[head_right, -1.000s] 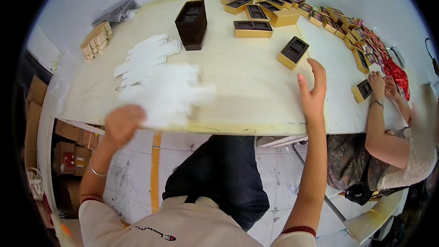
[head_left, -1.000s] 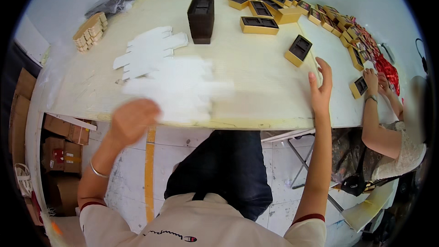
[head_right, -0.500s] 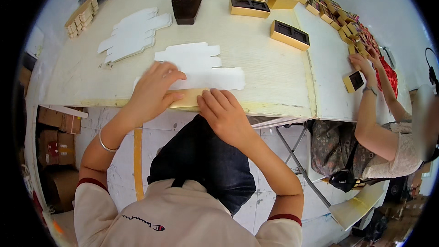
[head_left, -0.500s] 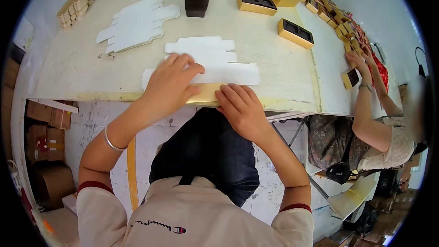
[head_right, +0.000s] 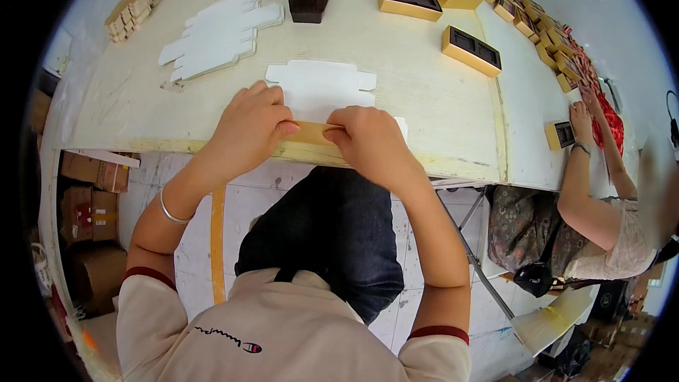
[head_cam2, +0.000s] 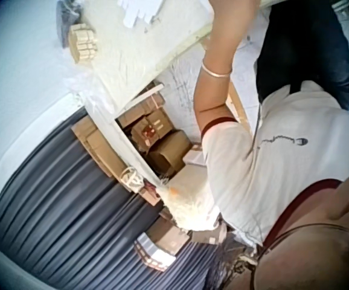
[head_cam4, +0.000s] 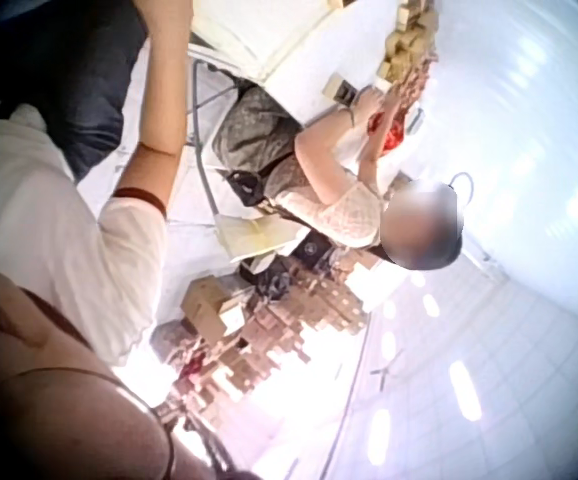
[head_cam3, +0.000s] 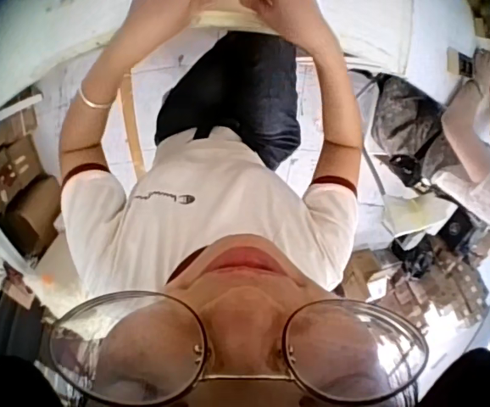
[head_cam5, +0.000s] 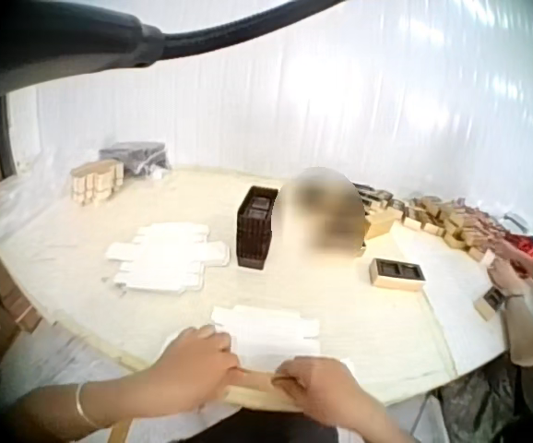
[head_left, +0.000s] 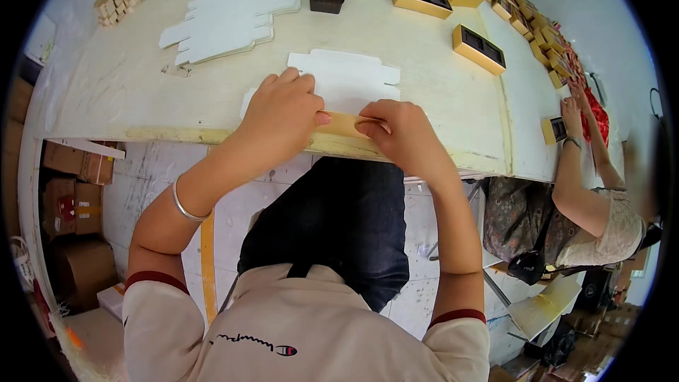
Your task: The person folds flat cardboard pieces into small rectangular boxes and inserts black rectangular inserts into them. The person repeats this process multiple times, stacking the completed boxes on the table.
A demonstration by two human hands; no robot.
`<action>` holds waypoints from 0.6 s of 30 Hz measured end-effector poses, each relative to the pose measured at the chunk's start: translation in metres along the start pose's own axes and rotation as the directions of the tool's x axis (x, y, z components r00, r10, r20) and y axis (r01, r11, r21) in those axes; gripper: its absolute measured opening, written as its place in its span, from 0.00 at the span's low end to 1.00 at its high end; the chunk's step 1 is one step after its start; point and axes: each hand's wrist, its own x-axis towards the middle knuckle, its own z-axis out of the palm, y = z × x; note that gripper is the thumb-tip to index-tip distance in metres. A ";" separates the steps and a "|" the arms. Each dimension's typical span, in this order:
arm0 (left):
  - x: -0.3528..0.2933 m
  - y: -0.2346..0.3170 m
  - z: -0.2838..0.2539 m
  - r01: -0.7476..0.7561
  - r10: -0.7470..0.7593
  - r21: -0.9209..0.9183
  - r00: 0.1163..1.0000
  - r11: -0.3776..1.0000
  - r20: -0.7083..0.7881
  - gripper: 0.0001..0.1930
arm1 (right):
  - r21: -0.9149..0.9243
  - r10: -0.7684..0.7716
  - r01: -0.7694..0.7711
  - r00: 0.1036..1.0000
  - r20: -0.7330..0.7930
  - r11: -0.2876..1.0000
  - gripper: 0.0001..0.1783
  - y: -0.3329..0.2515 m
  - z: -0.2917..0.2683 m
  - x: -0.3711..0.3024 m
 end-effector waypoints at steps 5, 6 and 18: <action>-0.017 0.018 -0.008 0.158 -0.169 -0.115 0.981 0.981 -0.090 0.12 | 0.399 0.215 -0.231 0.973 0.087 0.887 0.17 -0.011 0.003 -0.003; -0.017 0.017 -0.008 0.181 -0.194 -0.203 0.980 0.962 -0.045 0.13 | 0.480 0.238 -0.234 0.970 0.053 0.846 0.19 -0.014 0.011 -0.009; 0.019 -0.018 -0.006 0.174 -0.063 -0.340 0.948 0.924 0.312 0.19 | -0.327 -0.351 0.326 0.936 -0.019 0.887 0.32 0.013 -0.010 -0.066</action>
